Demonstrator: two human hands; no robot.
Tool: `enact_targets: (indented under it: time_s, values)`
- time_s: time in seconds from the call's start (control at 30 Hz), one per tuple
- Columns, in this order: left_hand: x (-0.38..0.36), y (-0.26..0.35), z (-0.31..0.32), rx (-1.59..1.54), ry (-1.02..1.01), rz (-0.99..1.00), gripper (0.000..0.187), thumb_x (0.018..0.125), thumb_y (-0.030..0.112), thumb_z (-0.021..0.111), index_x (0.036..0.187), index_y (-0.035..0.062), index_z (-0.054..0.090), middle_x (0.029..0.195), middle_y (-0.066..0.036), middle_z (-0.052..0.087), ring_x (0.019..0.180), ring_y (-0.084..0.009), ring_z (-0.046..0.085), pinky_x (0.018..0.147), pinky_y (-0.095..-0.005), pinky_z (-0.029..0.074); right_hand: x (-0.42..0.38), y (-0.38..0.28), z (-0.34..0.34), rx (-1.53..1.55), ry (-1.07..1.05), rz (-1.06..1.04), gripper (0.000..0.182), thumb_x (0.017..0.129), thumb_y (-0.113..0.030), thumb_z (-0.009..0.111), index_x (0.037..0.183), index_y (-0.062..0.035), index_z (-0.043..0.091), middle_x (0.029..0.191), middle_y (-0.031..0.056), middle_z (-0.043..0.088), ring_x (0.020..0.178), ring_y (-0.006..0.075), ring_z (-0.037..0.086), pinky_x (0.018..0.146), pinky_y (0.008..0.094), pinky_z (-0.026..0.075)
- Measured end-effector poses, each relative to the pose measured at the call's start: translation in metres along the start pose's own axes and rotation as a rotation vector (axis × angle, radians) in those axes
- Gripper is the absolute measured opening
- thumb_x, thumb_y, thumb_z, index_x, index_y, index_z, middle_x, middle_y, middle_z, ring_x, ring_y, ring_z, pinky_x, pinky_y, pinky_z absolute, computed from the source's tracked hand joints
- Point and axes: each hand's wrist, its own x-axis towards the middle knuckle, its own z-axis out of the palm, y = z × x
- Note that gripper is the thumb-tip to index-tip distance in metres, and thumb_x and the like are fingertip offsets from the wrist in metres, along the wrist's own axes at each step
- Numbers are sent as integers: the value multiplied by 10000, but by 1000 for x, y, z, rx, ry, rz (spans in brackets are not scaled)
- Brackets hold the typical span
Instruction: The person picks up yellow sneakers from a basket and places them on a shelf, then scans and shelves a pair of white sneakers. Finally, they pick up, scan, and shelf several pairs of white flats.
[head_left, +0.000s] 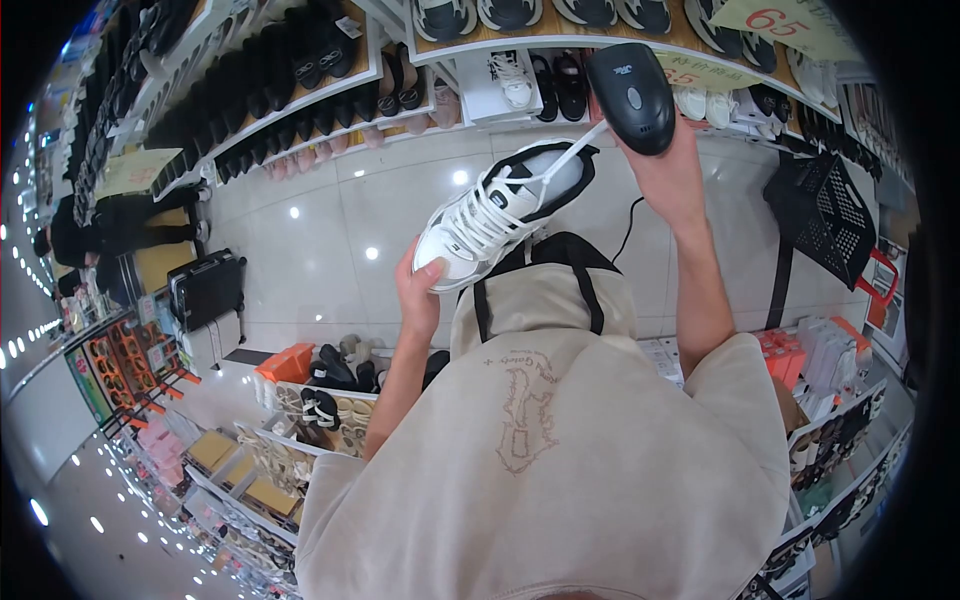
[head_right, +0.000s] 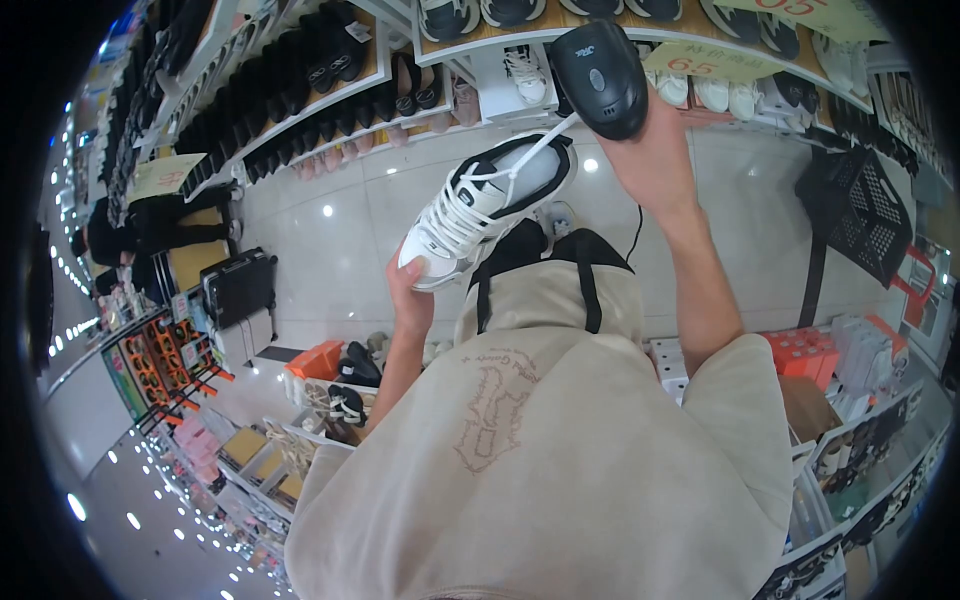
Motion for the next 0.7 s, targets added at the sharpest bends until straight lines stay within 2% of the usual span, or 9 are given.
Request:
enact_targets:
  time_s: [0.13, 0.2, 0.23, 0.3, 0.4, 0.43, 0.57, 0.7]
  values:
    - [2, 5, 1, 6, 15, -17, 598, 835, 351, 637, 1241, -87, 596, 1138, -117, 661, 1055, -185, 603, 963, -306, 441, -12, -5, 4, 22, -42, -17, 325, 884, -48, 738, 1177, 36, 626, 1071, 82, 713, 963, 132, 628, 898, 291, 496]
    - [3, 6, -2, 64, 2, -15, 592, 838, 350, 635, 1240, -84, 602, 1130, -117, 665, 1050, -184, 603, 962, -307, 441, -16, -4, 7, 138, -35, 121, 306, 891, -74, 753, 1155, 28, 638, 1025, 75, 719, 899, 126, 647, 858, 289, 512]
    - [3, 7, -4, 124, -11, -15, 587, 841, 350, 632, 1238, -81, 608, 1121, -116, 669, 1045, -182, 602, 961, -308, 441, -14, -8, 6, 138, -36, 120, 306, 891, -74, 753, 1155, 28, 638, 1025, 75, 719, 899, 126, 647, 858, 289, 512]
    - [3, 11, -3, 182, -19, -22, 582, 840, 353, 632, 1231, -77, 614, 1112, -115, 672, 1041, -181, 601, 960, -309, 441, -6, -23, 0, 426, -162, 177, 273, 899, -82, 752, 1131, 18, 650, 970, 71, 722, 836, 128, 667, 808, 288, 522]
    - [5, 9, 0, 218, -19, -33, 570, 843, 353, 635, 1220, -74, 621, 1096, -111, 676, 1035, -182, 601, 958, -311, 442, -6, -41, 2, 514, -213, 223, 241, 905, -71, 741, 1111, 14, 650, 918, 65, 710, 816, 145, 684, 773, 298, 527]
    - [6, 8, -1, 195, -5, -39, 563, 846, 350, 638, 1216, -73, 623, 1089, -109, 677, 1032, -182, 602, 956, -312, 443, -6, -47, 3, 436, -233, 225, 239, 901, -65, 741, 1106, 12, 646, 889, 63, 700, 827, 158, 692, 775, 304, 530]
    - [8, 5, -2, 171, 7, -27, 549, 846, 332, 647, 1213, -76, 622, 1088, -109, 677, 1031, -182, 599, 954, -310, 442, -6, -50, 0, 591, -292, 216, 253, 908, -47, 724, 1144, 4, 646, 961, 75, 715, 826, 165, 697, 806, 309, 536]
    - [11, 6, -3, 209, 14, 1, 526, 848, 318, 648, 1197, -75, 624, 1088, -106, 672, 1019, -173, 594, 940, -304, 444, -4, -53, 1, 519, -290, 186, 267, 915, -41, 714, 1166, 13, 641, 1010, 86, 711, 844, 162, 699, 819, 319, 539]
